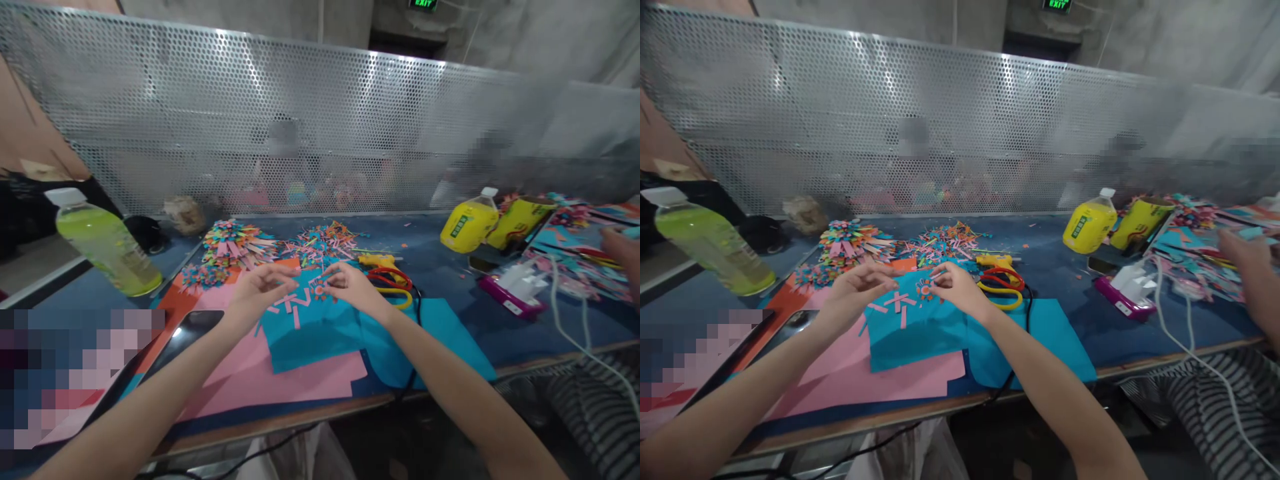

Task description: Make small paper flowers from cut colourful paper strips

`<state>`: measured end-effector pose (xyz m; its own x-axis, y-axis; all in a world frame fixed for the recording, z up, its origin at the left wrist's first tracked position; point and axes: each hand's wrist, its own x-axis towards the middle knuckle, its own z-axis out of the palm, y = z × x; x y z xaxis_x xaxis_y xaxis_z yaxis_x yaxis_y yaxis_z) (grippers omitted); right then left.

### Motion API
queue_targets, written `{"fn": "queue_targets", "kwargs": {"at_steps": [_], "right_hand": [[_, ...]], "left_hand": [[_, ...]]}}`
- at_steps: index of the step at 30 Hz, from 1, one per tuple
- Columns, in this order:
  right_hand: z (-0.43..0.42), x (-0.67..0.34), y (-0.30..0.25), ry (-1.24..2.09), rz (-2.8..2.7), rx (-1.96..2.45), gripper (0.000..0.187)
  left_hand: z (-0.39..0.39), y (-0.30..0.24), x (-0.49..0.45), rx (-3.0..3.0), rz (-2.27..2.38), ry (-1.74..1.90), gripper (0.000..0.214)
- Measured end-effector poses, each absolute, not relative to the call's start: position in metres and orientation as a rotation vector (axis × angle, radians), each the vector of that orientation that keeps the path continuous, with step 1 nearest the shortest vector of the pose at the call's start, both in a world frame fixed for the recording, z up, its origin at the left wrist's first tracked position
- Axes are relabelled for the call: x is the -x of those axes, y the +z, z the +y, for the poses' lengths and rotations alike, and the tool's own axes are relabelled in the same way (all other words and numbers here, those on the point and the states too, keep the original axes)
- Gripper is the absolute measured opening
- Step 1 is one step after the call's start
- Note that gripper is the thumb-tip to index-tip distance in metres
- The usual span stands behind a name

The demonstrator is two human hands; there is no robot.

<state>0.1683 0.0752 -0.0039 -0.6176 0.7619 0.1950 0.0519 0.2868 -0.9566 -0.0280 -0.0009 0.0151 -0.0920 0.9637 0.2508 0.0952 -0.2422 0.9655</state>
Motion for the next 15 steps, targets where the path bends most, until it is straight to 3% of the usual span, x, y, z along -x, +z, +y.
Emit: {"fn": "queue_targets", "kwargs": {"at_steps": [7,15], "right_hand": [[0.084,-0.172,-0.006,1.321,-1.956,0.789,0.024],[0.088,-0.173,-0.01,1.355,-1.997,0.722,0.025]], "left_hand": [[-0.015,0.018,0.016,-1.544,1.098,1.379,0.013],[-0.062,0.021,-0.021,-1.983,1.18,0.851,0.017]]}}
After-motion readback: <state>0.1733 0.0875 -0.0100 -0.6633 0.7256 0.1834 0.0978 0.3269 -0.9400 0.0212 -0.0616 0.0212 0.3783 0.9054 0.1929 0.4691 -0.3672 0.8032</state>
